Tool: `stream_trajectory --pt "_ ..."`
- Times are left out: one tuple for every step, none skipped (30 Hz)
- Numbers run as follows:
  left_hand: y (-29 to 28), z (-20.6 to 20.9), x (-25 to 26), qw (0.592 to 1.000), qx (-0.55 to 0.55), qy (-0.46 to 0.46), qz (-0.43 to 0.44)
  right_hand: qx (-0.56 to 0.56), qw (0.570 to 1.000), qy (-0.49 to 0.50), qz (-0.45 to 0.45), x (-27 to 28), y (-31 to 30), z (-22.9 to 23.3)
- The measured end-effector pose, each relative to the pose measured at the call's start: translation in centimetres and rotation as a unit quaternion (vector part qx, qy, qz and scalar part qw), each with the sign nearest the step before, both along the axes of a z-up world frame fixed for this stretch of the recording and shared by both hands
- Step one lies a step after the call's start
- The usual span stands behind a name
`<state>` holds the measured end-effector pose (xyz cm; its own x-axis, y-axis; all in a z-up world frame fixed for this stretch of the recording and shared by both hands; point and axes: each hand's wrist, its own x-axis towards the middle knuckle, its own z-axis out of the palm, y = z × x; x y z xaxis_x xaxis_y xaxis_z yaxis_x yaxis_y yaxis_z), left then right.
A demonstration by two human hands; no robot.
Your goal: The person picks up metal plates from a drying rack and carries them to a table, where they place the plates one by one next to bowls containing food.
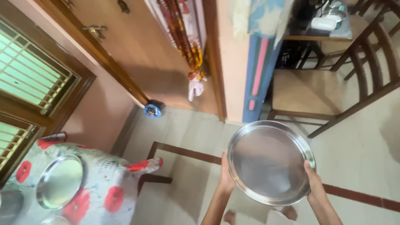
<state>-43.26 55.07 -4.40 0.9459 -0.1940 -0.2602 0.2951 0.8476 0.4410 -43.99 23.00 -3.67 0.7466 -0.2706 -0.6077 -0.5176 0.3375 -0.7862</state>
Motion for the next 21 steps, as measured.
stream_trajectory --pt "2.0 0.0 -0.8 0.999 -0.029 0.008 -0.014 -0.008 1.000 0.026 -0.005 -0.6 1.8 -0.3" --pt "3.8 0.1 -1.7 0.999 -0.030 0.006 -0.016 -0.009 1.000 0.024 -0.007 -1.8 3.7 -0.5" --pt "5.4 0.4 -2.7 1.000 -0.021 0.011 0.002 0.011 1.000 -0.004 -0.004 -3.2 5.5 -0.5" --pt "6.8 0.9 -3.7 1.000 -0.013 0.016 0.021 0.031 0.999 -0.033 -0.002 -4.6 7.1 -0.5" --pt "8.1 1.5 -5.1 1.000 -0.017 0.015 0.021 0.027 0.999 -0.034 -0.002 -5.8 8.4 -0.3" --pt "9.5 2.0 -6.8 1.000 0.015 0.006 0.016 0.015 0.999 -0.036 0.003 -7.0 9.5 -0.2" --pt "10.7 2.3 -8.4 0.999 0.048 -0.002 0.014 0.005 0.999 -0.037 0.010 -8.1 10.6 -0.3" --pt "11.5 2.4 -9.2 0.999 0.045 -0.002 0.015 0.002 0.999 -0.038 0.012 -8.9 11.3 -0.4" --pt "12.2 2.1 -9.9 0.999 0.037 0.008 0.026 0.004 1.000 -0.013 0.001 -9.5 12.0 -0.7" --pt "13.0 1.6 -11.1 0.999 0.029 0.017 0.036 0.006 1.000 0.012 -0.009 -10.5 12.7 -1.2" --pt "13.8 1.0 -12.2 0.999 0.027 0.016 0.040 0.003 1.000 0.010 -0.005 -11.5 13.3 -1.6" --pt "14.5 0.3 -13.4 0.998 0.009 0.036 0.042 -0.003 1.000 0.001 -0.003 -12.6 14.0 -2.1" --pt "15.4 -0.6 -14.9 0.997 -0.008 0.058 0.045 -0.007 1.000 -0.006 -0.001 -13.9 14.7 -2.7" --pt "16.2 -1.4 -16.0 0.997 -0.009 0.058 0.049 -0.008 1.000 -0.006 0.003 -15.0 15.3 -3.3" --pt "17.1 -2.1 -17.4 0.999 -0.024 0.020 0.039 -0.004 1.000 -0.026 0.007 -16.7 16.0 -4.0" --pt "18.0 -2.7 -19.2 0.999 -0.038 -0.019 0.030 0.000 0.999 -0.046 0.011 -18.4 16.7 -4.6" --pt "19.0 -3.1 -20.5 0.999 -0.035 -0.021 0.035 0.002 0.999 -0.048 0.017 -19.4 17.9 -5.1" --pt "20.0 -3.3 -22.0 0.999 -0.019 -0.009 0.044 0.025 0.998 -0.062 0.011 -20.6 19.1 -5.7" --pt "20.5 -3.7 -24.6 0.999 -0.007 0.014 0.051 0.043 0.997 -0.067 0.004 -23.2 19.8 -6.2" --pt "21.3 -4.0 -27.2 0.998 -0.008 0.022 0.056 0.041 0.997 -0.059 0.009 -26.0 20.5 -6.6" --pt "22.6 -4.0 -28.9 0.998 -0.030 0.040 0.038 0.038 0.998 -0.058 0.008 -27.8 21.7 -6.8"
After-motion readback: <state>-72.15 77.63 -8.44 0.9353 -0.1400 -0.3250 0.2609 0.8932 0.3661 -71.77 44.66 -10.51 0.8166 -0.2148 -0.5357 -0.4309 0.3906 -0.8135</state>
